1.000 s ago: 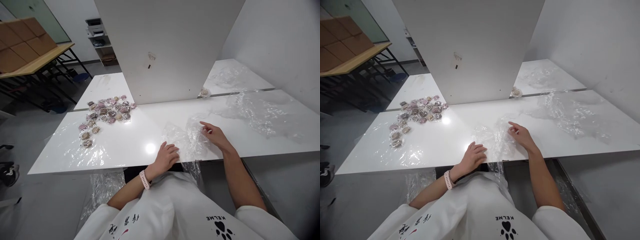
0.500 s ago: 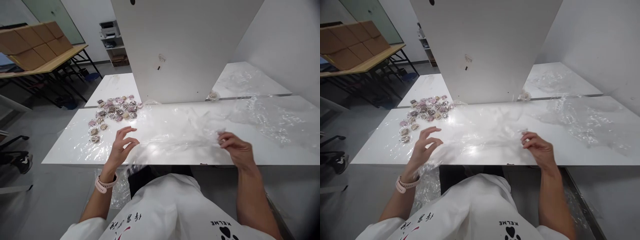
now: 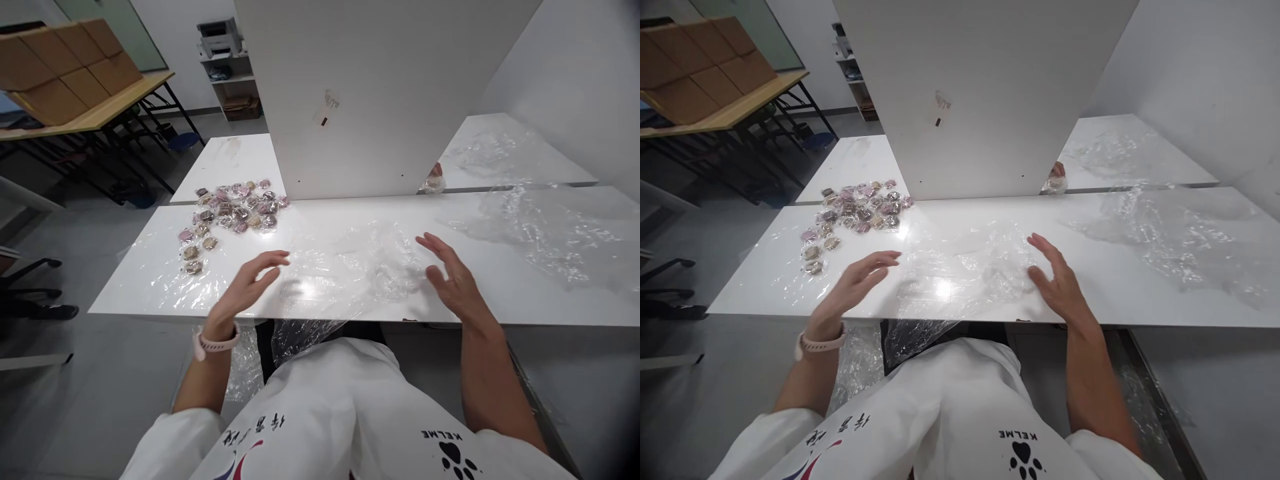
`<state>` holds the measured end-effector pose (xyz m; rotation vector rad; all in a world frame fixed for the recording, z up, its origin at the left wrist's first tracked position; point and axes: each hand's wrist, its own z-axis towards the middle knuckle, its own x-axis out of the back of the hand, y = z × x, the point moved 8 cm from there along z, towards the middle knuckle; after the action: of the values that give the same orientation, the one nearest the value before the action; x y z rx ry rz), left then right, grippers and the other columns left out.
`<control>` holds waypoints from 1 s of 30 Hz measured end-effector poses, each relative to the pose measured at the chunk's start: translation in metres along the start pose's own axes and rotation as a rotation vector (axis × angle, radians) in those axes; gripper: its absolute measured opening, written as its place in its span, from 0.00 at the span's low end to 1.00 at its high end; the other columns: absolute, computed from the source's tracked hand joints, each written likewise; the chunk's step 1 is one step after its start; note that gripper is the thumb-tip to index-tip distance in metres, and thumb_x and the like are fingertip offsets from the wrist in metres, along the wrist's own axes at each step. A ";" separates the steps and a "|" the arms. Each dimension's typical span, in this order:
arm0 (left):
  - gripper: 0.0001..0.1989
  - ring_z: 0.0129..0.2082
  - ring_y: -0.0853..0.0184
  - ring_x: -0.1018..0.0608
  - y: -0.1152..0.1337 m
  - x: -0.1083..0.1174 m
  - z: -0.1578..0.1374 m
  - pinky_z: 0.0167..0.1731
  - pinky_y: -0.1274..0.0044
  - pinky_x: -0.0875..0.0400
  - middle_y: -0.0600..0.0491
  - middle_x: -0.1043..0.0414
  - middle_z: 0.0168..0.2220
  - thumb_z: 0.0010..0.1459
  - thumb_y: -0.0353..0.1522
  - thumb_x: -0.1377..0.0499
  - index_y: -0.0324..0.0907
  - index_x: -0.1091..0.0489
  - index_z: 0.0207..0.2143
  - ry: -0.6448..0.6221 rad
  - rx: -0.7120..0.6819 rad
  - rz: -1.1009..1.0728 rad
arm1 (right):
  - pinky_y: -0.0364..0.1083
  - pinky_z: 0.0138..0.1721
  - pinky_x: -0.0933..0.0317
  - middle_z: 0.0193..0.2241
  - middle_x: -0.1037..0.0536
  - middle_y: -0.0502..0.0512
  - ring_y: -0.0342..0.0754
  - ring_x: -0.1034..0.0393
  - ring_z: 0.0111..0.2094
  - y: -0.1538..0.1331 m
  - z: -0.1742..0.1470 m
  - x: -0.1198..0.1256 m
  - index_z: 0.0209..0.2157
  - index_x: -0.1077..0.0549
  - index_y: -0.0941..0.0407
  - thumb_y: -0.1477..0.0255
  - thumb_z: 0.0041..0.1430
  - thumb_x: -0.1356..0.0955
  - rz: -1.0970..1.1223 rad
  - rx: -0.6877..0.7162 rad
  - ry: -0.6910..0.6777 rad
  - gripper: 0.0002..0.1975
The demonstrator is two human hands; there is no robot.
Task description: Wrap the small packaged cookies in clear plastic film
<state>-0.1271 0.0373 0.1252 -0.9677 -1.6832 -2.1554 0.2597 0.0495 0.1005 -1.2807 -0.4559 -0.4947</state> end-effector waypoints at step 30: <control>0.28 0.71 0.42 0.55 -0.141 0.028 0.115 0.65 0.46 0.56 0.44 0.53 0.71 0.62 0.43 0.44 0.45 0.37 0.63 0.389 0.567 0.607 | 0.62 0.69 0.62 0.71 0.51 0.54 0.55 0.61 0.72 0.053 0.097 -0.152 0.68 0.42 0.49 0.52 0.70 0.53 -0.638 0.089 -0.305 0.33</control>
<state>-0.1866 0.1932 0.0477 -0.7055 -1.4336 -1.2713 0.1629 0.1694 -0.0069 -1.1121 -1.1472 -0.8022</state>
